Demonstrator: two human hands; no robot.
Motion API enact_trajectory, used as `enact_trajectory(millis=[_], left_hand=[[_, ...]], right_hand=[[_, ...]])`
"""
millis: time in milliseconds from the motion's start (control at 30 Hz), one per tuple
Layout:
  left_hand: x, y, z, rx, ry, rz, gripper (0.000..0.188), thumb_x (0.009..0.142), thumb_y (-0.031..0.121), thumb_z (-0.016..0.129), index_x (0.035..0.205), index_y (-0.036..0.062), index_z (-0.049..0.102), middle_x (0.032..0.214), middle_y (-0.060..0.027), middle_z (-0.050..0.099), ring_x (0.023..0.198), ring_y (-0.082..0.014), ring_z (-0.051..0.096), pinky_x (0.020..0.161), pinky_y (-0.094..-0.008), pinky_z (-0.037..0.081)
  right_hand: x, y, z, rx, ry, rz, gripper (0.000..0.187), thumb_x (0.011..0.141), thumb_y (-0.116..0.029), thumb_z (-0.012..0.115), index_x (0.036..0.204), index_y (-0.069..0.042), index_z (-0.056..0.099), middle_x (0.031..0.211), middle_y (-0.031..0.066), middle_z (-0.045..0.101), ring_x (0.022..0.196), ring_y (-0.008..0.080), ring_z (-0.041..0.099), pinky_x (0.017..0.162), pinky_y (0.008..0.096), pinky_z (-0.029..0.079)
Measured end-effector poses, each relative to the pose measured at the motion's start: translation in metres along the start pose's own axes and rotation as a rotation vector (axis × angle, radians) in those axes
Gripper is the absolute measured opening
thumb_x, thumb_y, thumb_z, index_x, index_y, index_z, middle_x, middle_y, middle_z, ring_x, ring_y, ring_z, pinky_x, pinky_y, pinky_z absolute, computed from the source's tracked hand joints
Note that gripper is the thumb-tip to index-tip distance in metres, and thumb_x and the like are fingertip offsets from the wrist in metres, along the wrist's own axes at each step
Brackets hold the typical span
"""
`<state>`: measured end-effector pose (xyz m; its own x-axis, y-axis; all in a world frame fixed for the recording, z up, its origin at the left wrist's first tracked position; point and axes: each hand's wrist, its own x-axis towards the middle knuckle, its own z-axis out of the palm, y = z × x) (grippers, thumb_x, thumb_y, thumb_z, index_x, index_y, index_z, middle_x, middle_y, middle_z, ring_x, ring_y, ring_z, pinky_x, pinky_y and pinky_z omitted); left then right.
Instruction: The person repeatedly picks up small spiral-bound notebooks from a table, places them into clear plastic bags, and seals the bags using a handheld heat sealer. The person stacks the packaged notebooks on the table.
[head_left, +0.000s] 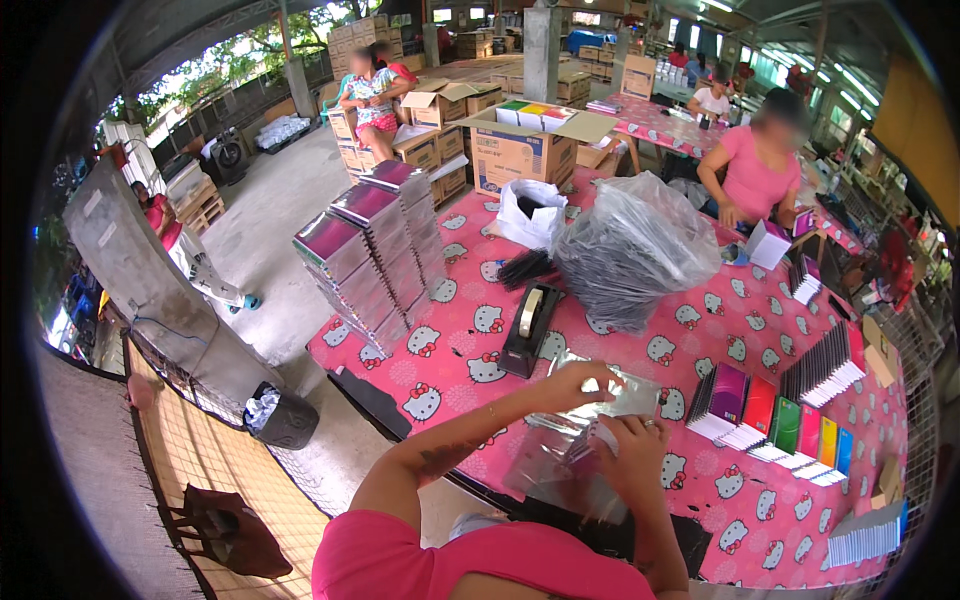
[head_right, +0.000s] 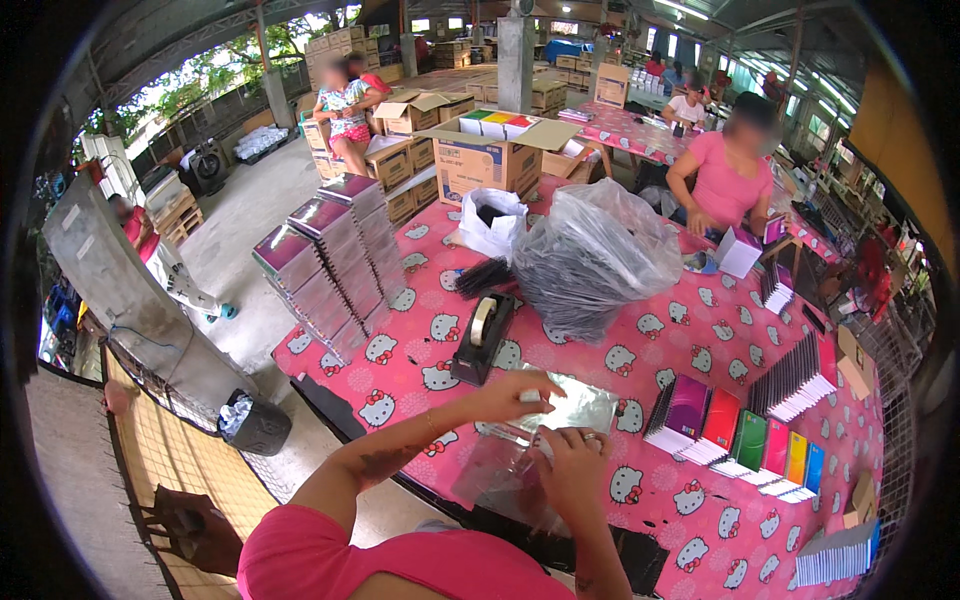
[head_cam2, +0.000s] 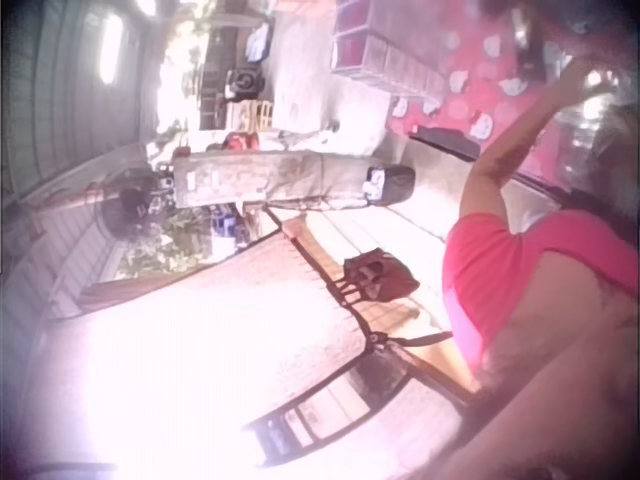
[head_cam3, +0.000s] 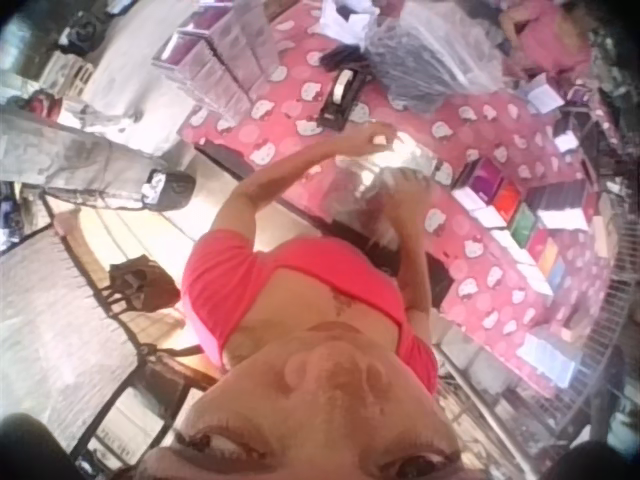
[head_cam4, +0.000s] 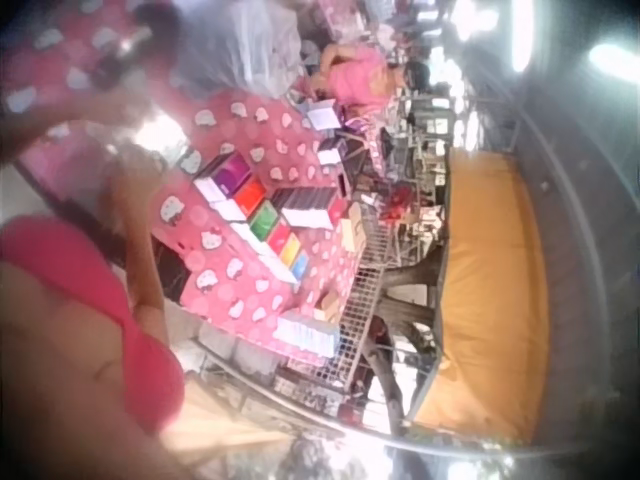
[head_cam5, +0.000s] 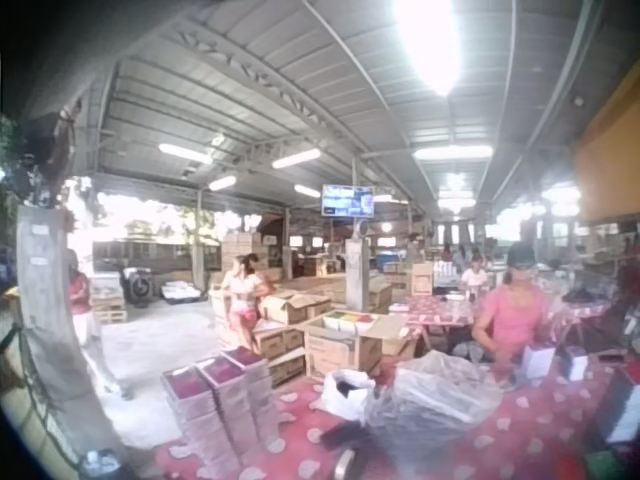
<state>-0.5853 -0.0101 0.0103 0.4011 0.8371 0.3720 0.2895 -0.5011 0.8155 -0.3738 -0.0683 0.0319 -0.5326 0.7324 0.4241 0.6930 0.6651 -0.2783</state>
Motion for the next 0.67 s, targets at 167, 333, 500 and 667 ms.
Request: enact_trajectory(millis=[167,333,500,667], left_hand=[[-0.004,0.021,-0.035,-0.053,0.041,-0.124,0.065,0.086,0.016,0.076,0.144,0.0085,0.049,0.099,-0.0006,0.064,0.095,-0.0087,0.057,0.084,-0.0295,0.046],[-0.039,0.029,-0.054,-0.086,-0.066,-0.175,0.076,0.086,0.006,0.068,0.154,0.0096,0.033,0.091,-0.0067,0.067,0.087,-0.0153,0.064,0.087,-0.0329,0.049],[-0.041,0.042,-0.041,-0.029,-0.160,-0.110,0.075,0.084,0.004,0.068,0.152,0.0107,0.038,0.086,-0.0056,0.069,0.082,-0.0159,0.064,0.084,-0.0326,0.050],[-0.031,0.019,-0.013,0.004,-0.247,-0.045,0.076,0.085,0.005,0.067,0.153,0.0183,0.037,0.089,-0.0061,0.071,0.095,-0.0180,0.065,0.090,-0.0328,0.049]], right_hand=[[-0.007,0.005,-0.016,0.064,-0.144,0.024,0.038,0.083,-0.036,0.071,0.115,-0.015,0.069,0.110,0.0055,0.067,0.110,0.0276,0.057,0.105,0.0502,0.030],[-0.014,-0.005,-0.014,0.056,-0.078,0.036,0.040,0.082,-0.037,0.073,0.115,-0.013,0.069,0.117,0.0045,0.063,0.117,0.0269,0.053,0.110,0.0537,0.024],[-0.013,-0.006,-0.013,-0.026,-0.043,0.059,0.040,0.081,-0.036,0.073,0.114,-0.013,0.069,0.119,0.0021,0.060,0.120,0.0249,0.051,0.111,0.0568,0.021],[-0.010,-0.001,0.000,0.023,-0.128,0.054,0.040,0.080,-0.035,0.074,0.114,-0.016,0.070,0.118,0.0015,0.060,0.122,0.0220,0.050,0.111,0.0580,0.021]])
